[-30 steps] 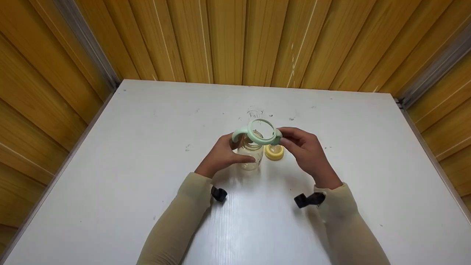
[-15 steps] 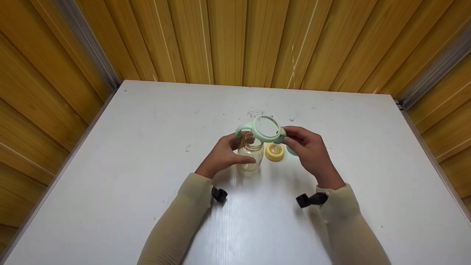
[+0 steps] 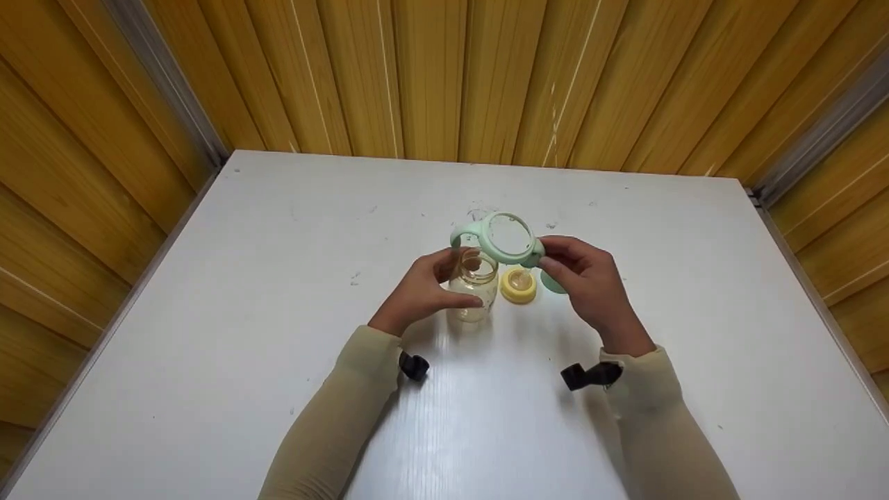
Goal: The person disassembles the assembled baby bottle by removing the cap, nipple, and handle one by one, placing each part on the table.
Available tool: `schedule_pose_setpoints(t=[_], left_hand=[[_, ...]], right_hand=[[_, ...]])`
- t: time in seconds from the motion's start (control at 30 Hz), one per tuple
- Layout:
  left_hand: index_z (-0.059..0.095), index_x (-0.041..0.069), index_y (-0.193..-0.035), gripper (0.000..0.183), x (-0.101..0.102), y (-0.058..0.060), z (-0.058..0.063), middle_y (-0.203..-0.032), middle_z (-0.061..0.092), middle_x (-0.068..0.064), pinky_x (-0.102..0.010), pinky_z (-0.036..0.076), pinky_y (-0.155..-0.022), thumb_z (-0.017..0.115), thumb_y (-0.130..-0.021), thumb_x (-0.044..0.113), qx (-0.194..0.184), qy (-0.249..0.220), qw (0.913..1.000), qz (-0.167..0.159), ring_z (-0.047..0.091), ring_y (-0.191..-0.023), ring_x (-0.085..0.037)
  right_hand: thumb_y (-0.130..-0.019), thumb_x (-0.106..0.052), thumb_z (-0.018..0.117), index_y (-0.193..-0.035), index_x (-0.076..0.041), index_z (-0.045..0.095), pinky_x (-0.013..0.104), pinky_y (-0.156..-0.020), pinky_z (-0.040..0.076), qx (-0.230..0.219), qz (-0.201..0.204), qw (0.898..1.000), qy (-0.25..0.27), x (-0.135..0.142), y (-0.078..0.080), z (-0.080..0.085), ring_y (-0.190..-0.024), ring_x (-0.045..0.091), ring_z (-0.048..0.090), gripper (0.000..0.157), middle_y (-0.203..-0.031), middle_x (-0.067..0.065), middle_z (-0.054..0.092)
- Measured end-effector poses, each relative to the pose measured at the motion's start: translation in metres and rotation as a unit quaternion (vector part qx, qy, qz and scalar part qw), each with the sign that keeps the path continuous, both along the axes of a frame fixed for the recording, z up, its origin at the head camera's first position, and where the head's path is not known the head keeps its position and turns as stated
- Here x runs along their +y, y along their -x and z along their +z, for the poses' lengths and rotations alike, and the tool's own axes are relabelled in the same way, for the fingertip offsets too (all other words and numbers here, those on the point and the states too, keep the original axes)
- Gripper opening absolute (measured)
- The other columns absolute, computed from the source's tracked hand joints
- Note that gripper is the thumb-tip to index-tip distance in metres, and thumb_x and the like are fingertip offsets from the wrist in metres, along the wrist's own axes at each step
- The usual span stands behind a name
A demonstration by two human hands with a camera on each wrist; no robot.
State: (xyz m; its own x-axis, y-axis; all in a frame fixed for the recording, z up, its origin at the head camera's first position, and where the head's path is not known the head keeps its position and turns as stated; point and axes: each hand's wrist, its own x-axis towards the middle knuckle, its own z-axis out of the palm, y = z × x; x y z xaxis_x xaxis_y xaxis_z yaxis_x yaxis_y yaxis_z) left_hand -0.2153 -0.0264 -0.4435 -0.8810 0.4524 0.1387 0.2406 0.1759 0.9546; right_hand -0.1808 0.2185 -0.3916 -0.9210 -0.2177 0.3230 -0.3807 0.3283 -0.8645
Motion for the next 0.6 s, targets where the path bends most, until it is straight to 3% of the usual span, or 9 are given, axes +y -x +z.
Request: schedule_pose_setpoints(t=[0.27, 0.43, 0.6], left_hand=[[0.052, 0.018, -0.128, 0.07, -0.001, 0.0, 0.003, -0.116, 0.06, 0.009, -0.029, 0.041, -0.098, 0.082, -0.064, 0.02, 0.013, -0.001, 0.9999, -0.008, 0.055, -0.113, -0.015], [0.051, 0.015, -0.128, 0.07, -0.001, 0.001, 0.002, -0.117, 0.06, 0.007, -0.032, 0.042, -0.098, 0.082, -0.065, 0.019, 0.02, -0.007, 0.9997, -0.013, 0.055, -0.114, -0.023], [0.052, 0.017, -0.128, 0.07, -0.001, 0.001, 0.002, -0.117, 0.06, 0.008, -0.032, 0.042, -0.097, 0.082, -0.065, 0.019, 0.019, -0.004, 0.9998, -0.008, 0.055, -0.113, -0.019]], right_hand=[[-0.087, -0.027, 0.06, -0.115, -0.016, 0.061, 0.021, -0.089, 0.047, -0.008, -0.013, 1.0, 0.0, 0.011, 0.015, -0.018, -0.101, 0.013, 0.06, 0.03, -0.11, 0.0, 0.063], [-0.085, -0.031, 0.062, -0.113, -0.02, 0.061, 0.023, -0.09, 0.047, -0.013, -0.021, 1.0, 0.0, 0.012, 0.016, -0.019, -0.104, 0.013, 0.059, 0.03, -0.112, -0.001, 0.062], [-0.084, -0.03, 0.063, -0.112, -0.02, 0.062, 0.023, -0.09, 0.047, -0.01, -0.026, 1.0, 0.0, 0.013, 0.015, -0.018, -0.104, 0.013, 0.059, 0.029, -0.112, 0.0, 0.062]])
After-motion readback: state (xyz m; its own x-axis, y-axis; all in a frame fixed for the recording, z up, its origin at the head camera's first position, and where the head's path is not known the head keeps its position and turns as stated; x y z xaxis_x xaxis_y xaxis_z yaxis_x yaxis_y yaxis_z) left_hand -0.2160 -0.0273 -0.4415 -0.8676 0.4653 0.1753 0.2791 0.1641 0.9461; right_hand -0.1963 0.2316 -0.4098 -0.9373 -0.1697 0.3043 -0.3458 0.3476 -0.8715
